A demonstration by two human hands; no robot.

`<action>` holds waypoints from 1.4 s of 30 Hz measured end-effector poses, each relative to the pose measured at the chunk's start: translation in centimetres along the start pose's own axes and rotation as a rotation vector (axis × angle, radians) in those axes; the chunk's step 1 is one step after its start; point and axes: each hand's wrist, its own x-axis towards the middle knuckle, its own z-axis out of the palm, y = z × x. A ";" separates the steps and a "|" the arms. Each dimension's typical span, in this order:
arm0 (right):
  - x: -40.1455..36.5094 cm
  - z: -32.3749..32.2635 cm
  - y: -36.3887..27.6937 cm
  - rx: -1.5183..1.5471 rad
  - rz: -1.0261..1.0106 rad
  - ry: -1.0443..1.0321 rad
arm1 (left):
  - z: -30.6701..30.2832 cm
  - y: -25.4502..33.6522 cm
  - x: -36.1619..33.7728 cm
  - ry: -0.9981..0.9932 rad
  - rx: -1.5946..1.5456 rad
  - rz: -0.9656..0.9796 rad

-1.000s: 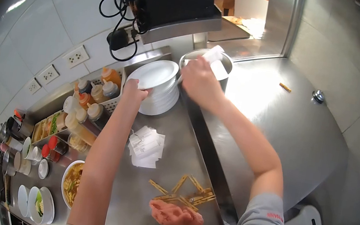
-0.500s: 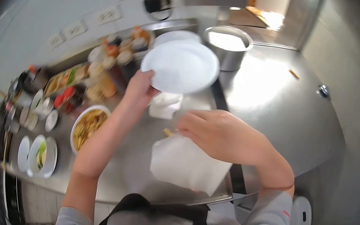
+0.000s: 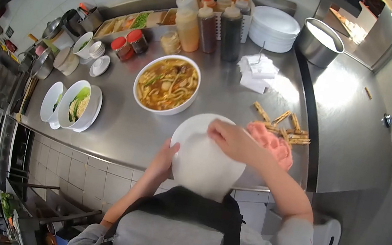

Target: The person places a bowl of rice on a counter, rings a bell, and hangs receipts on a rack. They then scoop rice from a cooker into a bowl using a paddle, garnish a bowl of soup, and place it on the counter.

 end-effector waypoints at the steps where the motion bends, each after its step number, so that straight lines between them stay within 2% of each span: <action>1: 1.0 1.0 1.0 0.004 0.006 -0.001 | -1.1 -0.4 0.7 0.001 0.001 -0.007; 3: 2.4 2.6 2.7 -0.037 0.073 0.025 | -3.1 -1.2 1.8 -0.014 0.132 0.155; 4: 2.7 3.0 3.0 -0.032 0.083 0.021 | -3.5 -0.9 1.8 -0.014 0.130 0.144; 6: 3.1 3.7 3.3 -0.099 0.122 0.118 | -3.9 0.1 1.4 -0.018 0.317 0.375; 7: 3.2 4.1 3.5 -0.100 0.127 0.122 | -4.0 0.7 0.9 -0.023 0.318 0.373; 9: 3.2 5.0 4.2 -0.201 0.116 0.207 | -3.9 1.6 -0.2 0.135 0.709 0.507; 10: 3.2 5.5 4.5 -0.201 0.119 0.211 | -4.0 1.5 -0.6 0.131 0.710 0.507; 12: 3.1 6.5 5.0 -0.340 0.049 0.323 | -3.8 0.9 -1.2 0.251 1.291 0.802; 13: 3.2 6.8 5.3 -0.340 0.050 0.322 | -3.4 0.6 -1.1 0.250 1.290 0.800; 15: 3.3 7.3 5.7 -0.573 0.004 0.254 | -1.7 0.1 -0.5 0.067 1.374 1.154; 16: 3.3 7.2 5.2 -0.571 -0.003 0.248 | -1.0 -0.3 0.4 0.077 1.375 1.150; 18: 3.2 6.5 4.1 -0.746 -0.170 0.472 | -0.1 -1.2 2.3 -0.164 1.418 1.136; 19: 2.7 5.7 3.8 -0.745 -0.181 0.467 | 0.1 -1.3 2.3 -0.151 1.417 1.136; 21: 0.8 2.9 3.7 -0.751 -0.212 0.599 | 0.5 -1.5 2.3 -0.134 1.448 1.070; 23: -2.6 0.3 4.3 -0.634 -0.107 0.594 | 0.5 -1.4 2.2 -0.133 1.419 1.057; 25: -5.4 -1.5 3.2 -0.586 0.190 0.573 | 0.3 -1.3 1.9 -0.134 1.390 1.039; 29: -8.3 -1.0 5.1 -0.756 0.250 0.585 | 0.9 -0.1 0.8 -0.057 1.240 0.993; 31: -8.9 0.0 7.3 -0.840 0.160 0.505 | 0.7 1.1 0.6 -0.008 1.191 0.960; 33: -8.8 -1.0 8.7 -0.777 0.167 0.450 | 0.1 1.9 0.6 0.149 1.020 1.010; 34: -8.5 -1.7 9.2 -0.718 0.141 0.370 | -0.3 2.4 0.6 0.162 1.020 1.010; 36: -7.2 -3.0 9.4 -0.657 0.100 0.282 | -1.6 3.5 0.7 0.356 0.949 1.012; 37: -6.5 -3.5 8.6 -0.565 0.194 0.238 | -2.5 3.8 0.7 0.369 0.952 1.003; 38: -5.7 -3.9 7.8 -0.474 0.289 0.194 | -3.5 4.1 0.8 0.463 0.908 0.965; 39: -4.7 -4.1 7.0 -0.469 0.284 0.188 | -4.5 4.6 1.0 0.553 0.863 0.929; 42: -0.4 -3.5 4.3 -0.219 0.153 0.077 | -7.6 7.0 2.1 0.534 0.784 0.892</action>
